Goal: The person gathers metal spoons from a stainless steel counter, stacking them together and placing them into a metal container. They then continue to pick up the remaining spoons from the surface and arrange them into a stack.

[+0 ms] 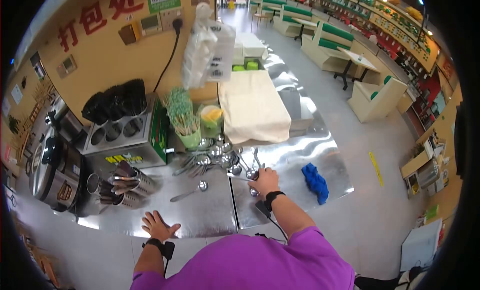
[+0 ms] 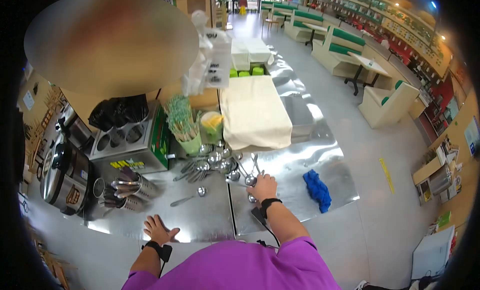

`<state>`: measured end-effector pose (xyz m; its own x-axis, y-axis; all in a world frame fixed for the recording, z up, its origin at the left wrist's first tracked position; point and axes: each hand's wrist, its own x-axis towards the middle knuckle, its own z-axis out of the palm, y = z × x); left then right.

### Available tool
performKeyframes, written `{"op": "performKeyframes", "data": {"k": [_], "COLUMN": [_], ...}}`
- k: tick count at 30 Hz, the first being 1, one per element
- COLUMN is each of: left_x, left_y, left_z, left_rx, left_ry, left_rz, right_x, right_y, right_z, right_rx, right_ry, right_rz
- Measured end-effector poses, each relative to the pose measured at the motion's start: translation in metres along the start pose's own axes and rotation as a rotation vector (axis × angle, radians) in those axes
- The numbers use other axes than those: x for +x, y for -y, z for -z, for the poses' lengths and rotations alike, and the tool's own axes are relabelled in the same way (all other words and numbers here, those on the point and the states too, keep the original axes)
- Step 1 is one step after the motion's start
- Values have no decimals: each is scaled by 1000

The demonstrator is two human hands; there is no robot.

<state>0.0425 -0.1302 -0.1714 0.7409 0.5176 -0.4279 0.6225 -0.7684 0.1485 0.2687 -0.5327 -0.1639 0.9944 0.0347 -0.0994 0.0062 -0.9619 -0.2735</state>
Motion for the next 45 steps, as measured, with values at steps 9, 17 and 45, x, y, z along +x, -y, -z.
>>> {"op": "performKeyframes", "data": {"k": [9,17,45], "left_x": [-8,-10,9], "left_y": [-4,-7,2], "left_z": [5,10,-8], "left_rx": [-27,-9,94], "left_ry": [-10,19,-32], "left_rz": [3,6,0], "right_x": [-1,-3,-59], "right_y": [-7,-34,-4], "right_z": [-4,-42,-13], "right_rx": [167,380,251], "right_ry": [74,130,-268], "right_rz": [69,65,126]}}
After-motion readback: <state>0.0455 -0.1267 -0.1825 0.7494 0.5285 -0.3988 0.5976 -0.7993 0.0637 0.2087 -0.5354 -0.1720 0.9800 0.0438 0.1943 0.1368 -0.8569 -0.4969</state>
